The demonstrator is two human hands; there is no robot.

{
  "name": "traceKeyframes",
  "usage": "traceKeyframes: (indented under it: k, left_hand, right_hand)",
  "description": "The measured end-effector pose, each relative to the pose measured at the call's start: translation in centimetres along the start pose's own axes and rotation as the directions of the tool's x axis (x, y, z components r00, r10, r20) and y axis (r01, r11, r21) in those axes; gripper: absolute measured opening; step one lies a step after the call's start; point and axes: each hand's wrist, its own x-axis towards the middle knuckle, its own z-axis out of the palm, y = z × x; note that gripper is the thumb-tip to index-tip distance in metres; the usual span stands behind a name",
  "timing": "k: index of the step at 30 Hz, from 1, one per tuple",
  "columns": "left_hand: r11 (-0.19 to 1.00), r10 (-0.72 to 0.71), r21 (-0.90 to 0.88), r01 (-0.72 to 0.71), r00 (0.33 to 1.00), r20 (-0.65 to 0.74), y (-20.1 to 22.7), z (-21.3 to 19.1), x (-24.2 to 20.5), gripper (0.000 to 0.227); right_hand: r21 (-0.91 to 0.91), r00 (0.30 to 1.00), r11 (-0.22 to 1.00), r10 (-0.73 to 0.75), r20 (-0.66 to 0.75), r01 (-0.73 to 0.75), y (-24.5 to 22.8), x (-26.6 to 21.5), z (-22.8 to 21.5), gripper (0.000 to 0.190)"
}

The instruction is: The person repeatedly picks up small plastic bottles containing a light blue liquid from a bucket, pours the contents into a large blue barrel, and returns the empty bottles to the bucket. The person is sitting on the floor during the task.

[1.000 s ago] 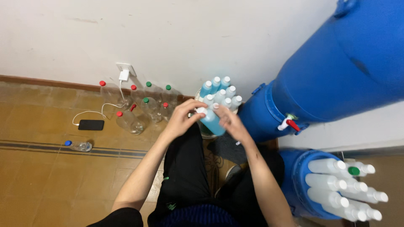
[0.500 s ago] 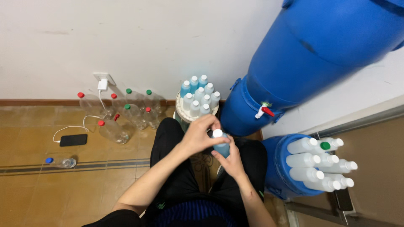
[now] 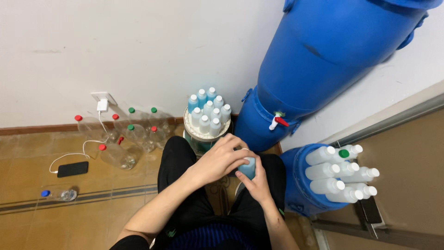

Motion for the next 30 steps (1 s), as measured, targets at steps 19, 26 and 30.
traceKeyframes:
  k: [19, 26, 30]
  left_hand:
    - [0.932, 0.352, 0.269, -0.244, 0.792, -0.499, -3.0, -5.4, 25.3, 0.031]
    - [0.915, 0.402, 0.242, -0.322, 0.7, -0.591, -1.0, -7.2, 41.6, 0.039]
    - [0.953, 0.298, 0.096, -0.288, 0.828, -0.474, -3.8, -4.9, 46.3, 0.043]
  right_hand:
    - [0.192, 0.969, 0.972, -0.093, -0.229, 0.138, -9.3, 6.7, -8.1, 0.056]
    - [-0.156, 0.872, 0.944, -0.328, -0.363, 0.29, -20.0, 13.3, -16.5, 0.048]
    - [-0.368, 0.769, 0.875, -0.463, -0.441, 0.315, -24.6, 18.0, -21.9, 0.054]
